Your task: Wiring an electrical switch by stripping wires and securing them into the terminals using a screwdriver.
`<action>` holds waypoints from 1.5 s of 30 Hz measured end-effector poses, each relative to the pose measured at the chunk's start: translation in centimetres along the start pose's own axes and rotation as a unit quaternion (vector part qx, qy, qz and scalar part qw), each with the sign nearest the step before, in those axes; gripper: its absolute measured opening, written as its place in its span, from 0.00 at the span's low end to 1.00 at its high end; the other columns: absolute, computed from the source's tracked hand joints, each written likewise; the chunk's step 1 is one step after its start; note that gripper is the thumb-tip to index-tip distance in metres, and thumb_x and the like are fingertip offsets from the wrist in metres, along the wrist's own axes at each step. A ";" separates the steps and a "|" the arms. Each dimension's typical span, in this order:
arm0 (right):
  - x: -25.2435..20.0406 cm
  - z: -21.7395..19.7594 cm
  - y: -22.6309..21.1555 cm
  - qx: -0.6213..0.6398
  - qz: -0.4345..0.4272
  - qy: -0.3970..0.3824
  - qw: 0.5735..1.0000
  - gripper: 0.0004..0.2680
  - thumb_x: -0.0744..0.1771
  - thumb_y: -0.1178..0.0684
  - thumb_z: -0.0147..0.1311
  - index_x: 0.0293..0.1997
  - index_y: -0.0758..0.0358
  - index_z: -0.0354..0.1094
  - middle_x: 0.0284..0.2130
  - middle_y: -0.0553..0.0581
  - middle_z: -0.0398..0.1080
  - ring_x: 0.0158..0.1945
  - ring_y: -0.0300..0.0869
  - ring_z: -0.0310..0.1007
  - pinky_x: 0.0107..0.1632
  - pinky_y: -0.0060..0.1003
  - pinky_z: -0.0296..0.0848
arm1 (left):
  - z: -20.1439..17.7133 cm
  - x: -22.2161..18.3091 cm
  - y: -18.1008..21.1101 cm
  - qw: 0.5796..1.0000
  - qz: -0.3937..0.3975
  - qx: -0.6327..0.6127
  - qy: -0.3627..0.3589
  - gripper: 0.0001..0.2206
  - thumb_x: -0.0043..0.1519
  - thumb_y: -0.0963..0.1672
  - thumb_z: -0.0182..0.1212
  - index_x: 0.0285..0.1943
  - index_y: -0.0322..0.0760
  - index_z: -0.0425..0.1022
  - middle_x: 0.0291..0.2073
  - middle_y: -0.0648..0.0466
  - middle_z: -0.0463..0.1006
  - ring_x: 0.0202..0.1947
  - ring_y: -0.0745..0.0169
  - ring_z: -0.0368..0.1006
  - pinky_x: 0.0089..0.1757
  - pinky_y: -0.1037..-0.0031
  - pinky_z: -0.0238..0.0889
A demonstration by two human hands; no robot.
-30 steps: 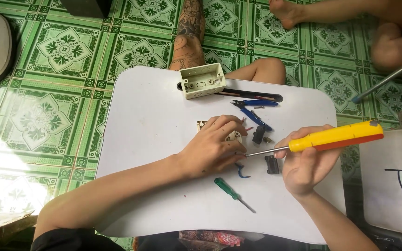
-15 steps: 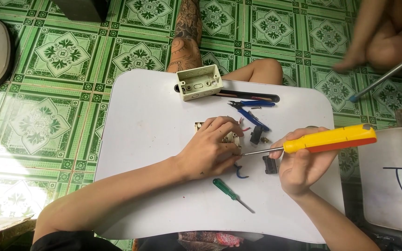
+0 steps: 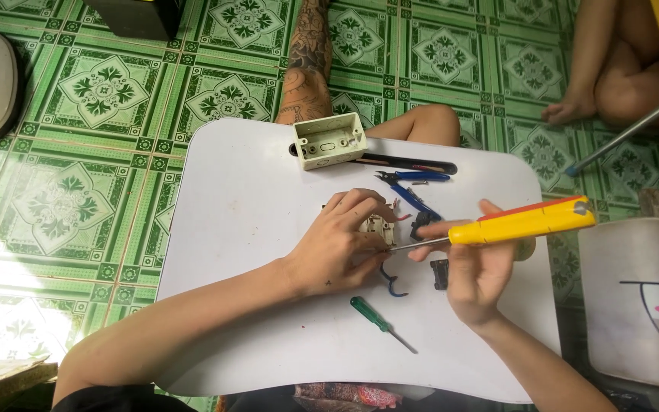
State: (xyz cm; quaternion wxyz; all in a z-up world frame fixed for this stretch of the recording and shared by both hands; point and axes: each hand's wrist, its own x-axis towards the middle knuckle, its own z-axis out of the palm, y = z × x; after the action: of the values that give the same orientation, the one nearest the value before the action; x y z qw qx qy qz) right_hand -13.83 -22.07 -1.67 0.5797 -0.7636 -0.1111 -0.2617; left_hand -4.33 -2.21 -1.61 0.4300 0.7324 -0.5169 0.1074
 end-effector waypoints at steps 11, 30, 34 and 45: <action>3.7 1.5 1.6 -0.002 -0.029 -0.093 0.995 0.10 0.71 0.60 0.40 0.58 0.64 0.47 0.34 0.62 0.75 0.30 0.45 0.82 0.44 0.37 0.81 | -5.0 0.8 -2.5 0.993 -0.025 0.050 -0.108 0.19 0.50 0.46 0.75 0.49 0.36 0.81 0.49 0.45 0.74 0.58 0.43 0.65 0.53 0.56 0.63; 1.4 3.7 4.9 -0.090 -0.018 -0.139 0.986 0.11 0.71 0.58 0.47 0.59 0.62 0.52 0.37 0.59 0.75 0.33 0.44 0.81 0.50 0.37 0.78 | -4.0 0.0 -3.2 0.947 -0.065 0.173 -0.264 0.12 0.52 0.46 0.75 0.42 0.40 0.85 0.39 0.49 0.81 0.41 0.53 0.80 0.39 0.62 0.78; 1.0 3.9 5.4 -0.108 -0.035 -0.125 0.986 0.12 0.70 0.58 0.50 0.59 0.63 0.54 0.38 0.57 0.75 0.36 0.44 0.80 0.51 0.36 0.77 | -4.0 0.1 -2.5 0.947 -0.057 0.180 -0.258 0.11 0.53 0.46 0.74 0.41 0.40 0.85 0.38 0.49 0.81 0.40 0.53 0.81 0.38 0.63 0.78; 0.7 3.9 7.0 -0.039 0.092 -0.137 0.986 0.05 0.67 0.57 0.59 0.47 0.59 0.74 0.39 0.60 0.78 0.45 0.46 0.82 0.54 0.40 0.77 | -4.0 -0.1 -2.7 0.943 -0.077 0.186 -0.267 0.14 0.51 0.48 0.76 0.45 0.42 0.85 0.41 0.48 0.82 0.42 0.52 0.81 0.40 0.62 0.79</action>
State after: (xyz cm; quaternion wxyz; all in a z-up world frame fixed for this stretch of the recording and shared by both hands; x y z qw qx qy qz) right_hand -8.93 -20.59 -7.83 0.5504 -0.8211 -0.1087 -0.1045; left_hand -0.95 1.10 -0.65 0.1393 0.8385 -0.5259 -0.0308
